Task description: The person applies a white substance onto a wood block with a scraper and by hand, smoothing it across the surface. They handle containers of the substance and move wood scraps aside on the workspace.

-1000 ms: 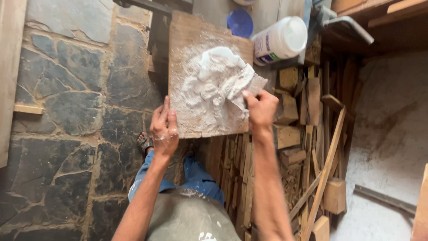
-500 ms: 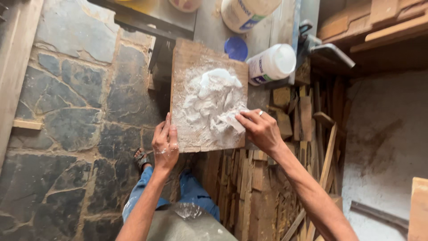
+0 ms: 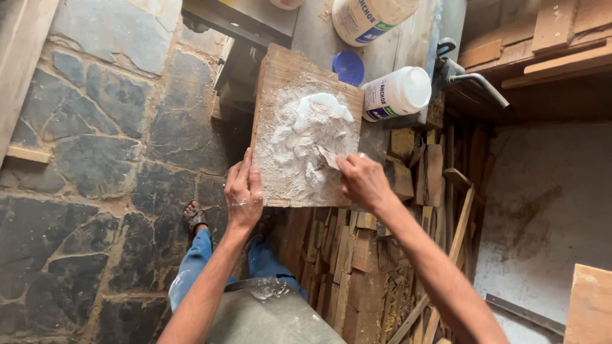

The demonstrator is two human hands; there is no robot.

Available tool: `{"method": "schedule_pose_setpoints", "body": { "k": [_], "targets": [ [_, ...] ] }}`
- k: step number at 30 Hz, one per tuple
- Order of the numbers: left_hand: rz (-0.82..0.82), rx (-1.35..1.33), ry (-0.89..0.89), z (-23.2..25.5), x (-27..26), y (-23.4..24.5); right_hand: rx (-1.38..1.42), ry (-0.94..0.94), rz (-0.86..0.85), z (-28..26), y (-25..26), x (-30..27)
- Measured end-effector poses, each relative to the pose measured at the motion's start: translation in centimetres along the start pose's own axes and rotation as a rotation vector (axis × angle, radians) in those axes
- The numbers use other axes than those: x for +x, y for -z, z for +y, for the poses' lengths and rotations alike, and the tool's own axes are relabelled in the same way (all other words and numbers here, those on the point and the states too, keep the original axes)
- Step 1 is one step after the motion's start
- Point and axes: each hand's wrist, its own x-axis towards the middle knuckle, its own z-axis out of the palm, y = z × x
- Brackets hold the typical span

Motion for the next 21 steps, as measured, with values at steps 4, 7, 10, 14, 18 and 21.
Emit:
{"method": "schedule_pose_setpoints", "body": {
  "k": [4, 7, 10, 14, 18, 21],
  "targets": [
    [-0.029, 0.076, 0.004, 0.6, 0.6, 1.0, 0.204, -0.444, -0.212, -3.4, -1.2, -1.1],
    [-0.083, 0.293, 0.068, 1.0, 1.3, 2.9, 0.421, -0.694, 0.028, -5.8, -1.0, -0.6],
    [-0.041, 0.343, 0.01, 1.9, 1.7, 5.5, 0.375, -0.598, 0.327, -7.0, -0.2, 1.2],
    [-0.231, 0.26, 0.057, 2.0, -6.6, 11.0, 0.224, -0.624, 0.441, -5.5, -2.3, 0.1],
    [-0.156, 0.187, 0.064, 2.2, -8.4, 15.1, 0.546, -0.861, 0.262, -4.1, 0.0, -1.8],
    [-0.07, 0.2, 0.043, 3.9, -8.3, 17.7, 0.578, -0.971, 0.255, -7.5, 0.4, 0.4]
  ]
}}
